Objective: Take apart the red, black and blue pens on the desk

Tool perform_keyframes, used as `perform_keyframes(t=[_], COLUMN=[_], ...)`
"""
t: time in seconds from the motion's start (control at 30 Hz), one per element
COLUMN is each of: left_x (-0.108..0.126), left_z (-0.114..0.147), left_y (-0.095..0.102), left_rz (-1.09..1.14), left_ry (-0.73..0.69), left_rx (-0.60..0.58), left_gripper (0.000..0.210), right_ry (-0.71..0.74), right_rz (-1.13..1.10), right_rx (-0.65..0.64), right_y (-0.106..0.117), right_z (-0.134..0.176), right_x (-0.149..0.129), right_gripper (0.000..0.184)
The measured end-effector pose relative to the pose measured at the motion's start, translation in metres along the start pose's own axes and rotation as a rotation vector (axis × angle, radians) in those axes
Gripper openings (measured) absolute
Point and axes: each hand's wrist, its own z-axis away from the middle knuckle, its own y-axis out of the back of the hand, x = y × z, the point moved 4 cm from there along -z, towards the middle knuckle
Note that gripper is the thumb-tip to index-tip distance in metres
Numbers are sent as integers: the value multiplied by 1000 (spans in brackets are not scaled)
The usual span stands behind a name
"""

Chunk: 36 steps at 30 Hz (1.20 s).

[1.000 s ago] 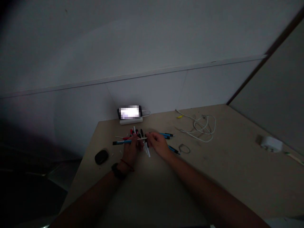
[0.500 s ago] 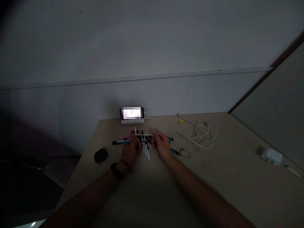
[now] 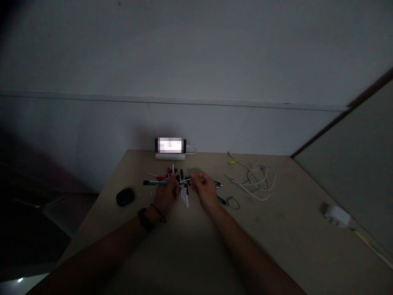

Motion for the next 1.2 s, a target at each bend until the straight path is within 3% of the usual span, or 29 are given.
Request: perform_keyframes(t=[0.63,0.93,1.2], left_x=[-7,-3,-2], left_z=[-2,-1,0], left_y=[-2,-2,-2], left_rz=[-1,-34,-36], left_ry=[-25,-38,-61], left_rx=[-35,-29,-36], left_gripper=[63,65,62], right_ry=[80,100,399], right_rz=[130,165,513], right_rx=[-86,-69,-251], right_y=[0,0,-15], right_z=[4,4,16], right_x=[-2,-2,-12], right_gripper=[36,33,27])
